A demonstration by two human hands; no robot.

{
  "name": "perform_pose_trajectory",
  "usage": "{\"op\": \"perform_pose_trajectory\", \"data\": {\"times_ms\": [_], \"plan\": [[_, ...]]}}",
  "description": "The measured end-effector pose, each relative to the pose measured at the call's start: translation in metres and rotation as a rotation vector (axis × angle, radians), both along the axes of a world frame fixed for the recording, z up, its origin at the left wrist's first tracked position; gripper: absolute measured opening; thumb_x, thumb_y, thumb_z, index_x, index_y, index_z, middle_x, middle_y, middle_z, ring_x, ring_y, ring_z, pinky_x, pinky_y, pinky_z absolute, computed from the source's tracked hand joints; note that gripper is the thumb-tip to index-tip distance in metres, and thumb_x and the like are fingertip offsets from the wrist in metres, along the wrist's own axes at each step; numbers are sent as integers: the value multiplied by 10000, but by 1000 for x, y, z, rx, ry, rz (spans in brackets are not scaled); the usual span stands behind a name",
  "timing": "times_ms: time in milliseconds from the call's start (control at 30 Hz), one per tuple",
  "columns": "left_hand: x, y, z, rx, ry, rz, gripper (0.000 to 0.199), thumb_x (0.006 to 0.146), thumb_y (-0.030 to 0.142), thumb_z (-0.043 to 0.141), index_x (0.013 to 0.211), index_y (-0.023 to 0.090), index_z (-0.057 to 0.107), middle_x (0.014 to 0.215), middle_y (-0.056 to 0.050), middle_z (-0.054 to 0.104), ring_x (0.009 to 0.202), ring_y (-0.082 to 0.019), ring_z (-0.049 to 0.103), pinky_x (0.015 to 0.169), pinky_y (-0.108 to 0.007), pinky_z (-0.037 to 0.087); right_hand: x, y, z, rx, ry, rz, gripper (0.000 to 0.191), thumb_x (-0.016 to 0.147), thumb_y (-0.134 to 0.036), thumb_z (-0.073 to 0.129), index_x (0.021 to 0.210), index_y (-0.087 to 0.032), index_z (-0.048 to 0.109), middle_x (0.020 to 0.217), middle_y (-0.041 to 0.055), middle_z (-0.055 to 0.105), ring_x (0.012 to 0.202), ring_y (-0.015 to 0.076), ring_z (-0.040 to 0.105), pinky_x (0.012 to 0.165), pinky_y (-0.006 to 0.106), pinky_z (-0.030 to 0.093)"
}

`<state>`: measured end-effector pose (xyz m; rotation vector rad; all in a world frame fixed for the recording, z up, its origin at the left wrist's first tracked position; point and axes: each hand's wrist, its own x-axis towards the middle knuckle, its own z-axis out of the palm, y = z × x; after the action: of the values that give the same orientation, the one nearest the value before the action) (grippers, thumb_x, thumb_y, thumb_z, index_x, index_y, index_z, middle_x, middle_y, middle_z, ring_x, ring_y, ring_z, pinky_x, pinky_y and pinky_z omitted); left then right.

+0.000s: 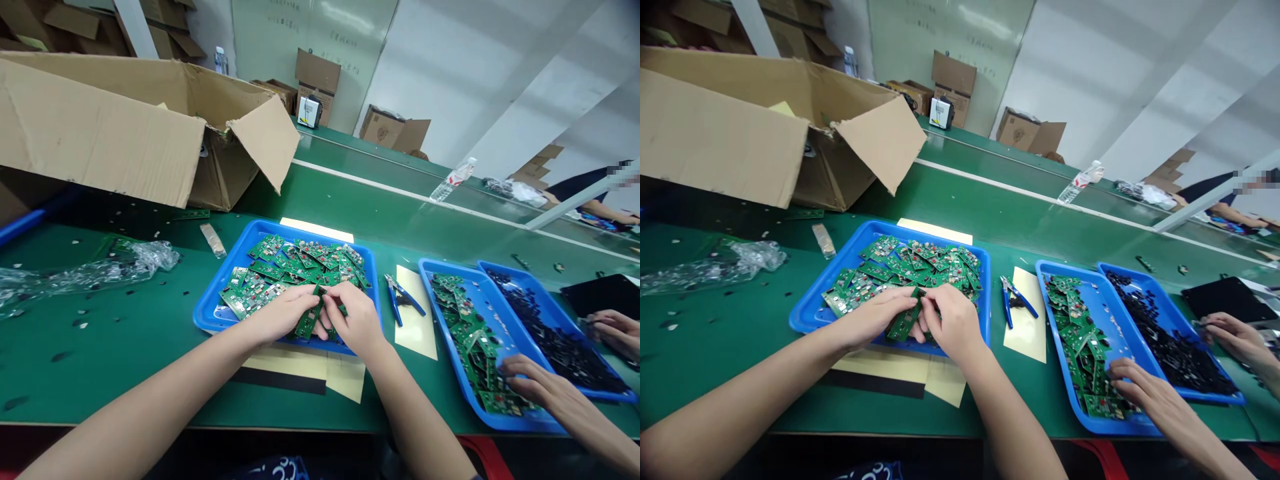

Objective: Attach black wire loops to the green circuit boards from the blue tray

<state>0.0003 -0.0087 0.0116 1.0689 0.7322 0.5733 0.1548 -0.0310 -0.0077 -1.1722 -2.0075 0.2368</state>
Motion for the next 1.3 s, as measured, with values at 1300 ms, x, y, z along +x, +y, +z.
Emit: {"op": "perform_pose_trajectory", "data": {"times_ms": [1300], "plan": [[3,-5,-9,507,259,126,308,872,277,334,610,171,457,484,11,571,483,-123,576,577,-244,455,-8,-3,-4,-68,104,-117,105,847,-237,465,777,-196,532,706,36,593,630,150,567,607,287,458]]}}
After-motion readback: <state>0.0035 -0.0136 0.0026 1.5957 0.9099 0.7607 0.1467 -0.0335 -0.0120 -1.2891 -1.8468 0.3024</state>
